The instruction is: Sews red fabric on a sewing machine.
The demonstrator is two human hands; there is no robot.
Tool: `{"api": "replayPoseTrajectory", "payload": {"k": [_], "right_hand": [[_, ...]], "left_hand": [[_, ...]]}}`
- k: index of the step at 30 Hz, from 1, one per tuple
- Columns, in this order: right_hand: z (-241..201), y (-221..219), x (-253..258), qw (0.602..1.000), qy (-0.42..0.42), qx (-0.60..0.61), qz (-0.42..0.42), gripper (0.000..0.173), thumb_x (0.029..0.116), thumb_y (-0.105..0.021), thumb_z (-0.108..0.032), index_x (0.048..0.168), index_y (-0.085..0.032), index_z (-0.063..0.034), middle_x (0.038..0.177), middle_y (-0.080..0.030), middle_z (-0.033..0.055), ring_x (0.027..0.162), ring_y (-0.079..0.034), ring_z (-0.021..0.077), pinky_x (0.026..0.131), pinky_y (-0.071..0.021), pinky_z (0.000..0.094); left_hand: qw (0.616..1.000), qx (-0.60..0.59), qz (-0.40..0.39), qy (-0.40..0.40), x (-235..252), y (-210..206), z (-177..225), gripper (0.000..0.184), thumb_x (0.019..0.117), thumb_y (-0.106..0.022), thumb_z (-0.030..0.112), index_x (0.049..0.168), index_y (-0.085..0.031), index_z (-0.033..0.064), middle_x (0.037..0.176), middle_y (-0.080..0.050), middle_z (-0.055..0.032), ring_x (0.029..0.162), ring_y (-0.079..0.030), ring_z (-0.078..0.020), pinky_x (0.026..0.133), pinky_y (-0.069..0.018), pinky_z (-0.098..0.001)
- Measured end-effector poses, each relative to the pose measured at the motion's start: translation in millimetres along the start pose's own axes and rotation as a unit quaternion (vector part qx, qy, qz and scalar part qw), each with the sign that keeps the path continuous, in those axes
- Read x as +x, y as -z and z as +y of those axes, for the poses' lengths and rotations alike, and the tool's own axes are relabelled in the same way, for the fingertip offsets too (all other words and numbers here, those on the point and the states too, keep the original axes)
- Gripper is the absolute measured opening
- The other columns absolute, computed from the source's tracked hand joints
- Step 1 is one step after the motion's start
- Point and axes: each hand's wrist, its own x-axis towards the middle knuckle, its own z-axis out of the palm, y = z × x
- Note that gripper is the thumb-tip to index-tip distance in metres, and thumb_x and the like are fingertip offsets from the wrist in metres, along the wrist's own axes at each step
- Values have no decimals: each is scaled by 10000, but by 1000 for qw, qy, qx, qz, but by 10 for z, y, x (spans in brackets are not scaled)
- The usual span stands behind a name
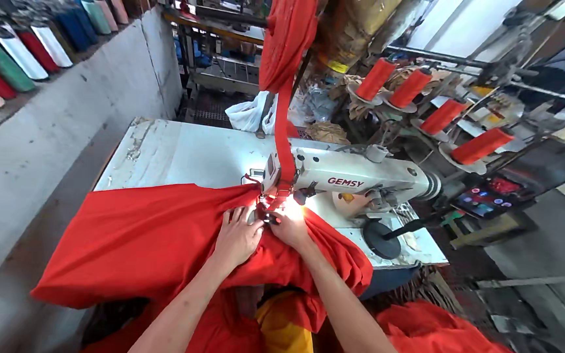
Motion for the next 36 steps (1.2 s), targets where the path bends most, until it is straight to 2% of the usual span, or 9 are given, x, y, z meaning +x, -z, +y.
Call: {"api": "replayPoseTrajectory", "payload": {"k": [2,5,7,9,12,14,19,28,36], "right_hand": [[2,127,66,998,-31,-10,-57,319,939,-643,-348,1116,-793,-130,1237,-713,178,1198,-654,358,1039,-484,558],[-334,388,-3,986,-126,-17,-111,317,981,-607,-332,1193,-762,-154,1176,-737,116,1106,-696,316,936,-541,550],[-580,391,-179,983,-155,50,-87,326,981,-584,-244,1250,-736,-140,1140,-748,91,1068,-710,267,932,-563,511],[-764,271,-333,977,-180,87,-72,393,1008,-542,-178,1376,-650,-96,1237,-717,119,1100,-701,278,953,-559,492],[-799,72,-350,977,-205,-23,-60,480,952,-585,-224,1430,-617,-197,1314,-676,82,954,-727,292,742,-588,512],[-720,20,-325,979,-193,-50,-46,462,927,-615,-243,1387,-653,-248,1232,-700,83,903,-728,293,698,-582,518],[-453,-27,-319,994,-105,-34,20,410,888,-632,-209,1285,-726,-252,1067,-732,74,836,-727,281,644,-580,503],[-207,6,-306,998,-33,5,49,348,896,-633,-220,1215,-765,-261,1056,-751,49,893,-736,249,692,-592,488],[-138,8,-269,999,13,-26,29,396,880,-628,-218,1258,-740,-253,999,-750,45,818,-728,258,625,-573,490]], "left_hand": [[1000,-2,-2,-3,3,8,20,414,1078,-341,391,1295,-679,290,1592,-435,-66,1480,-366,-316,1179,-228,-611],[1000,-8,1,-4,20,20,36,406,1078,-361,364,1337,-656,261,1573,-455,-95,1474,-371,-342,1172,-223,-642],[1000,-5,-4,-5,22,37,38,393,1057,-413,311,1380,-628,247,1580,-447,-102,1476,-369,-346,1166,-230,-643],[1000,-9,-22,-7,20,73,45,385,1037,-451,233,1378,-629,240,1598,-422,-110,1483,-358,-355,1161,-230,-650],[998,-4,-55,5,45,116,42,401,1008,-502,258,1391,-616,281,1625,-381,-77,1506,-311,-335,1173,-201,-642],[998,-4,-60,14,57,122,38,410,992,-521,271,1391,-616,287,1635,-370,-60,1513,-300,-322,1180,-191,-632],[1000,-5,-12,5,70,79,27,349,1044,-422,300,1299,-658,274,1588,-440,-44,1491,-349,-310,1177,-211,-625],[1000,-10,5,9,83,67,44,369,1063,-390,358,1280,-678,276,1559,-477,-45,1483,-365,-305,1160,-225,-641],[999,7,34,1,138,24,3,381,1068,-363,378,1249,-684,285,1545,-493,-39,1464,-397,-295,1154,-231,-640]]}}
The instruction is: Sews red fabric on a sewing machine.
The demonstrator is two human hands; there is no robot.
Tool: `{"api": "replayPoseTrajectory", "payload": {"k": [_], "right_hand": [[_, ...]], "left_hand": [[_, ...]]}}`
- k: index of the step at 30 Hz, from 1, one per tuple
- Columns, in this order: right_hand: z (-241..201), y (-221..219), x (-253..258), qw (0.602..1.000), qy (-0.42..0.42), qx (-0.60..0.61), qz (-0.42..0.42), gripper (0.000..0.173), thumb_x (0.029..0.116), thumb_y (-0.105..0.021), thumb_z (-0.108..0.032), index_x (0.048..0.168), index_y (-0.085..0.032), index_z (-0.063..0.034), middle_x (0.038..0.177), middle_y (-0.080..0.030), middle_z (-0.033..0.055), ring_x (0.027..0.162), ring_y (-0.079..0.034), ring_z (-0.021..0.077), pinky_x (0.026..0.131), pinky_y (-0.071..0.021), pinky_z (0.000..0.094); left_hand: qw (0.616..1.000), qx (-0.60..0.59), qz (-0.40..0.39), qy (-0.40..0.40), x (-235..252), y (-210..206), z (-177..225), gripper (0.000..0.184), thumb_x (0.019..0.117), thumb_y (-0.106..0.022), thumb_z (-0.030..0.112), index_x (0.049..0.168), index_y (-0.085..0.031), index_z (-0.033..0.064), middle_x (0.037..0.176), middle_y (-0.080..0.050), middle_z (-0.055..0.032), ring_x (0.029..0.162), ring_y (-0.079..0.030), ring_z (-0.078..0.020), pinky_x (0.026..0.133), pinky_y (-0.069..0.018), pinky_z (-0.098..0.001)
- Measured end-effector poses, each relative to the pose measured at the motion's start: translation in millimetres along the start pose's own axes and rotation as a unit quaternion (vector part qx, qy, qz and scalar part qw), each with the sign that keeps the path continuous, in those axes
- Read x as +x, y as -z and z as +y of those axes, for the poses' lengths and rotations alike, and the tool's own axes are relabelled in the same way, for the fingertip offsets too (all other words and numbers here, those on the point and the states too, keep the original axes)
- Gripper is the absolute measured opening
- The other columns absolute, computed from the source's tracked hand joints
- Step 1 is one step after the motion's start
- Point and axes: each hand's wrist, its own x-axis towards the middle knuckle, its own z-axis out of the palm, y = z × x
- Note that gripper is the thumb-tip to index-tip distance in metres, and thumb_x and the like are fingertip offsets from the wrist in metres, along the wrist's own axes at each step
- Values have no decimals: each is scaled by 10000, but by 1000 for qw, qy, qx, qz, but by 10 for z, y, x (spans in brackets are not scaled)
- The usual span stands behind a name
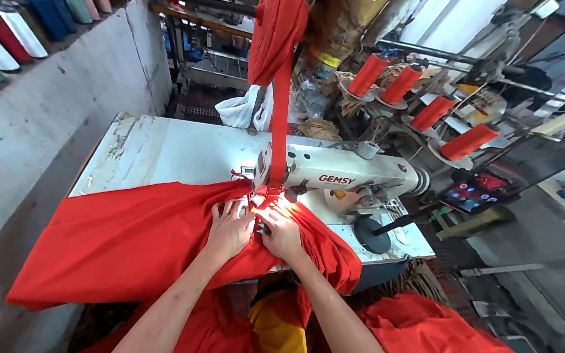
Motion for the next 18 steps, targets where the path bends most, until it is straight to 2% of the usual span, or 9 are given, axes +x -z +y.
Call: {"api": "replayPoseTrajectory", "payload": {"k": [2,3,5,7,9,12,15,16,18], "right_hand": [[90,-52,45,999,42,8,33,376,862,-644,-203,1217,-764,-230,1008,-769,29,853,-743,241,661,-592,481],[145,-80,79,997,65,11,49,354,860,-648,-199,1189,-777,-225,1042,-779,16,920,-749,229,725,-605,474],[244,-106,156,994,92,17,52,295,874,-642,-216,1126,-794,-216,1116,-777,7,1109,-713,228,942,-567,478],[291,-49,242,996,83,20,-5,277,905,-630,-245,1120,-794,-187,1157,-762,57,1187,-673,274,1044,-497,513],[327,-1,327,995,62,12,-74,311,936,-602,-294,1159,-782,-174,1216,-738,96,1231,-643,305,1065,-466,536],[378,-30,332,994,76,11,-74,328,937,-605,-331,1172,-780,-183,1218,-740,92,1218,-652,310,1052,-473,545],[376,-62,239,993,114,-4,-31,401,876,-664,-361,1216,-759,-170,1194,-750,85,1185,-673,308,1026,-496,558],[353,-51,200,992,125,-4,-15,400,853,-684,-335,1204,-755,-158,1159,-756,82,1134,-694,298,977,-532,547],[323,-49,108,987,155,20,22,317,837,-691,-219,1141,-768,-175,984,-769,57,868,-744,255,711,-603,492]], "left_hand": [[1000,0,14,-12,29,-22,-44,401,1061,-361,423,1244,-696,299,1514,-522,-33,1450,-413,-282,1148,-238,-638],[1000,1,17,-17,52,-30,-63,399,1046,-377,447,1232,-700,304,1503,-531,-22,1445,-416,-274,1142,-244,-635],[1000,2,2,-15,107,-23,-56,381,996,-460,466,1239,-699,297,1489,-537,-25,1443,-413,-280,1145,-237,-648],[1000,6,-3,9,156,-1,27,364,970,-534,405,1257,-710,265,1478,-547,-66,1435,-422,-313,1159,-229,-654],[998,16,19,57,161,-2,178,332,997,-505,305,1228,-731,228,1467,-558,-97,1414,-449,-339,1151,-258,-640],[989,20,16,148,134,-4,408,347,1007,-489,254,1270,-716,242,1515,-516,-121,1391,-456,-381,1101,-298,-651],[983,2,58,174,101,-87,423,330,1000,-510,273,1251,-719,224,1433,-582,-143,1304,-530,-404,1021,-354,-665],[984,-2,69,167,91,-114,382,332,1014,-489,291,1239,-717,203,1415,-599,-128,1290,-544,-392,1014,-360,-660],[987,-4,56,150,76,-106,300,358,1046,-437,318,1246,-696,175,1377,-630,-95,1280,-559,-354,1033,-364,-631]]}}
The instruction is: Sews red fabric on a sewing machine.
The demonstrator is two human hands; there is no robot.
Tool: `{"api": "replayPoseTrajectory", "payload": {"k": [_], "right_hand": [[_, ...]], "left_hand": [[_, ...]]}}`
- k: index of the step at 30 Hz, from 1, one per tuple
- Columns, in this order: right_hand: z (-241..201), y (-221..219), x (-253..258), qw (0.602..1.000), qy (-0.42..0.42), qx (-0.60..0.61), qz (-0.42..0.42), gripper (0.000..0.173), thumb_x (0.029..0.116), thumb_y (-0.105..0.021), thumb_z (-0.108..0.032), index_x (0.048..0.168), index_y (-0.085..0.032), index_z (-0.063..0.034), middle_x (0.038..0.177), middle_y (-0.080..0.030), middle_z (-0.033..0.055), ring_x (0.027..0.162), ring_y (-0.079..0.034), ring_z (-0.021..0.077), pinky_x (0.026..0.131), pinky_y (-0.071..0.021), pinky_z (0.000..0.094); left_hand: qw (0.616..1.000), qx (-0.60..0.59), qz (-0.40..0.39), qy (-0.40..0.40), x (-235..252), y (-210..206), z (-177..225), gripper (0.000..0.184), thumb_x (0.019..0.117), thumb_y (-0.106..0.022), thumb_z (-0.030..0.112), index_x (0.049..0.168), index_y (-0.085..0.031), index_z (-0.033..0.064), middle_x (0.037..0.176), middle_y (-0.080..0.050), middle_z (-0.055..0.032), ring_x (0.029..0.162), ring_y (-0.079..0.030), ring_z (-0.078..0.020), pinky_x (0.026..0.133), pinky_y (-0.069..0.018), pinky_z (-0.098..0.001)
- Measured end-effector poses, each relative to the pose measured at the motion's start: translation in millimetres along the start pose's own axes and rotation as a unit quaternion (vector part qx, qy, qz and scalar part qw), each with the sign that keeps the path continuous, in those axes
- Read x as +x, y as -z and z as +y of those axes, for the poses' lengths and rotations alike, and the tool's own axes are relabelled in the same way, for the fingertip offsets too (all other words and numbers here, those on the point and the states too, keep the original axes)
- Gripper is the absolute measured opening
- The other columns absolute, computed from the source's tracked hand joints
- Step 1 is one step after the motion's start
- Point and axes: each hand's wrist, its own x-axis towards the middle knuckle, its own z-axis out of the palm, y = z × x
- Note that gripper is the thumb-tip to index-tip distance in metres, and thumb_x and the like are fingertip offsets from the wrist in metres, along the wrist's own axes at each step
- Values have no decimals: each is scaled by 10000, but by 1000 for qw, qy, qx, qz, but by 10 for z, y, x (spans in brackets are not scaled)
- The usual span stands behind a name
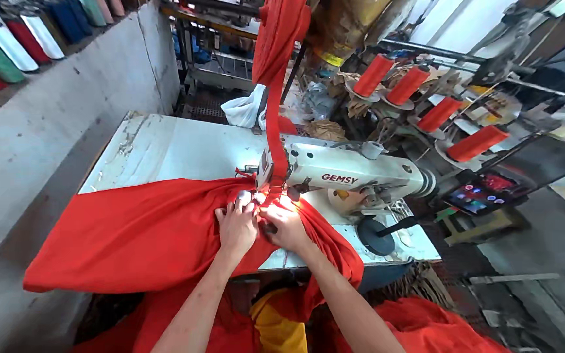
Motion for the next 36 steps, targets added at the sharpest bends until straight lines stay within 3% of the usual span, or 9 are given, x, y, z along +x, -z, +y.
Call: {"api": "replayPoseTrajectory", "payload": {"k": [3,8,13,15,18,21,24,27,36], "right_hand": [[-136,54,-85,999,-40,5,-20,333,881,-665,-152,1183,-782,-229,902,-765,76,709,-724,280,570,-560,494],[-286,90,-66,988,-129,-51,-67,442,920,-632,-184,1352,-696,-251,1044,-770,60,809,-741,285,625,-579,490],[-180,148,50,970,-237,-24,-50,307,982,-547,-301,1134,-746,-123,980,-755,90,865,-741,290,673,-579,519],[-175,212,192,944,-313,-30,-101,409,1041,-429,-384,1155,-697,-96,1058,-732,110,1001,-717,292,798,-563,515],[-234,134,314,927,-348,-92,-104,454,1026,-420,-397,1256,-678,-101,1124,-739,115,1060,-716,301,828,-569,522],[-126,12,225,950,-288,-118,-27,407,1015,-476,-387,1159,-733,-107,1063,-760,93,979,-741,286,759,-586,503],[-35,-36,81,987,-120,-93,44,245,946,-635,-296,1014,-769,-102,969,-758,92,885,-748,271,707,-610,464],[-88,15,-25,999,-1,-41,-5,305,886,-684,-167,1174,-778,-200,1011,-766,99,841,-744,293,665,-601,490],[-220,47,-9,991,-108,-60,-49,410,927,-621,-167,1310,-726,-267,1016,-780,60,796,-745,290,619,-576,489]], "left_hand": [[1000,2,-17,-22,31,27,-62,369,1064,-412,308,1255,-689,155,1338,-659,-74,1265,-580,-312,1052,-362,-593],[999,15,-1,-41,33,-17,-68,360,1063,-411,300,1222,-699,154,1273,-683,-92,1219,-609,-307,1046,-370,-576],[999,14,2,-49,23,-18,-78,348,1055,-421,274,1218,-695,135,1273,-680,-102,1208,-611,-319,1029,-372,-587],[999,20,2,-45,23,-41,-76,357,1046,-425,300,1219,-694,141,1291,-673,-93,1222,-602,-319,1024,-375,-590],[999,25,1,-31,22,-40,-44,384,1031,-440,363,1223,-704,162,1348,-643,-99,1280,-566,-340,1022,-385,-619],[999,22,-20,-22,10,5,-8,365,1057,-430,316,1251,-693,154,1358,-637,-106,1281,-562,-341,1011,-380,-613],[999,6,-34,-22,9,13,-24,357,1059,-433,270,1261,-680,109,1337,-648,-119,1265,-578,-332,1044,-362,-599],[997,-9,-71,-18,32,59,-42,370,1058,-436,262,1304,-649,86,1381,-622,-135,1311,-550,-329,1102,-328,-596],[999,-2,-26,-43,5,-20,-75,351,1068,-405,262,1236,-688,140,1283,-672,-110,1240,-593,-313,1056,-355,-577]]}}
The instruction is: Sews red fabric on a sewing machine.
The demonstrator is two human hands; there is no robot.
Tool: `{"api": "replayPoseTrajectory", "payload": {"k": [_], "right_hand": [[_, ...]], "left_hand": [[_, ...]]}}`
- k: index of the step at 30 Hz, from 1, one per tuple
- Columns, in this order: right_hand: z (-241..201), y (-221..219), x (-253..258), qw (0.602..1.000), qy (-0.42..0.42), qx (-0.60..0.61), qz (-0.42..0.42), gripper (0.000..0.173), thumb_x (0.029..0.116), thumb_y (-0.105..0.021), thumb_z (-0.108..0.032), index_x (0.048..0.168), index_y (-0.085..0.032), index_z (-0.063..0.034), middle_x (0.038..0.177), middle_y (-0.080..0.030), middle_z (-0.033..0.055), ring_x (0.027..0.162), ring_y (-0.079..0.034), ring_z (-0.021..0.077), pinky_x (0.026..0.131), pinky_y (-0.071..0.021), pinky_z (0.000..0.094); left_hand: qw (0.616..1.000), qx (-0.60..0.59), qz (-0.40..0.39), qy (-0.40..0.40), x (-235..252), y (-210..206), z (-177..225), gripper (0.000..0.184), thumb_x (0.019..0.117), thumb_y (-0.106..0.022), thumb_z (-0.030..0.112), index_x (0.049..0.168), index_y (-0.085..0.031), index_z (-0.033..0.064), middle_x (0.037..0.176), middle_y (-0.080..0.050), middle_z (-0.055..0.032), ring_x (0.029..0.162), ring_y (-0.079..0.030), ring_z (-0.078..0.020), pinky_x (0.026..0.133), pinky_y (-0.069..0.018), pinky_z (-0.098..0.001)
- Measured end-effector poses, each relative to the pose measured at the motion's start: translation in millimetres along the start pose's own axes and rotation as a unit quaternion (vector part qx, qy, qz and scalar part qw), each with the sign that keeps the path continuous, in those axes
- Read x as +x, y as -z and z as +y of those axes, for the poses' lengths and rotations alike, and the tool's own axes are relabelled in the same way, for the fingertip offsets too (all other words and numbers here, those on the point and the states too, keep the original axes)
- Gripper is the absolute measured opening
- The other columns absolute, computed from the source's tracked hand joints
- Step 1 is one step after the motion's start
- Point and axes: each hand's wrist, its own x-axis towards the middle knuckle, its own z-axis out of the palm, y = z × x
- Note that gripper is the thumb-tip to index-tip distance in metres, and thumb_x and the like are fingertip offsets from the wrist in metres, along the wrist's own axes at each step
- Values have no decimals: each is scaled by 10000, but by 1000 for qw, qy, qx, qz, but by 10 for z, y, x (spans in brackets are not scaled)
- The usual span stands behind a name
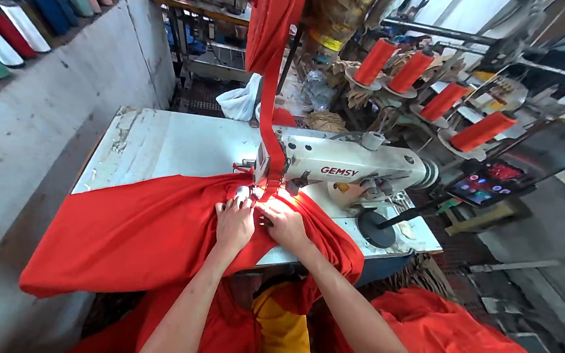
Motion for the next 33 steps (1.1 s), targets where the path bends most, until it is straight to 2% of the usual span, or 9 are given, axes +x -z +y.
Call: {"api": "replayPoseTrajectory", "payload": {"k": [2,7,9,14,19,24,29,31,33], "right_hand": [[8,-13,9,1000,-4,7,-1,404,920,-627,-170,1301,-730,-262,1015,-781,55,801,-747,285,626,-574,488],[5,-50,71,1000,-18,8,0,363,933,-610,-200,1264,-751,-241,1076,-780,34,900,-753,267,681,-593,488],[-33,-72,109,1000,-27,-4,12,329,919,-628,-203,1215,-770,-206,1056,-779,51,904,-755,277,677,-596,502],[-192,-57,164,998,-56,-26,10,298,883,-641,-166,1146,-782,-155,1026,-768,82,918,-751,291,689,-602,510],[-429,78,295,977,-135,-58,-153,392,987,-541,-211,1354,-645,-124,1256,-689,142,1167,-668,332,911,-558,533],[-544,94,356,972,-149,-66,-171,415,997,-516,-177,1393,-609,-91,1269,-687,159,1208,-649,325,967,-533,515],[-603,161,405,963,-175,-38,-199,420,995,-544,-186,1404,-601,-110,1295,-676,151,1206,-650,328,952,-543,526],[-609,170,381,966,-176,-31,-188,411,971,-556,-161,1372,-628,-106,1296,-685,131,1193,-661,313,938,-545,522],[-588,134,315,973,-170,-28,-150,387,938,-578,-145,1310,-677,-108,1266,-709,107,1151,-689,294,907,-565,512]], "left_hand": [[999,3,37,-20,1,-67,-20,331,1050,-436,237,1204,-712,140,1230,-688,-142,1196,-623,-354,1028,-381,-615],[999,18,22,-39,65,-43,-70,322,1062,-434,243,1224,-700,162,1220,-688,-126,1170,-619,-338,990,-397,-582],[997,11,50,-60,121,-78,-157,325,1067,-441,282,1185,-727,185,1188,-691,-109,1149,-623,-326,958,-418,-575],[990,-31,66,-117,310,-81,-441,329,1052,-493,386,1135,-774,235,1157,-692,-62,1167,-605,-281,995,-410,-555],[977,-46,51,-202,549,-29,-661,281,1031,-542,373,1104,-780,244,1144,-703,-43,1181,-615,-263,1029,-446,-546],[964,-63,59,-250,801,-20,-786,237,991,-611,373,1032,-798,234,1128,-732,-46,1191,-626,-284,1025,-473,-548],[970,-31,69,-232,1038,16,-788,220,991,-607,314,1042,-794,211,1238,-698,-80,1247,-596,-308,1062,-447,-562],[981,-8,79,-175,973,77,-668,200,987,-623,281,1048,-794,199,1247,-689,-88,1245,-583,-321,1052,-417,-580],[989,-71,69,-109,744,161,-498,214,999,-606,245,1069,-777,137,1247,-672,-111,1239,-577,-311,1062,-417,-553]]}}
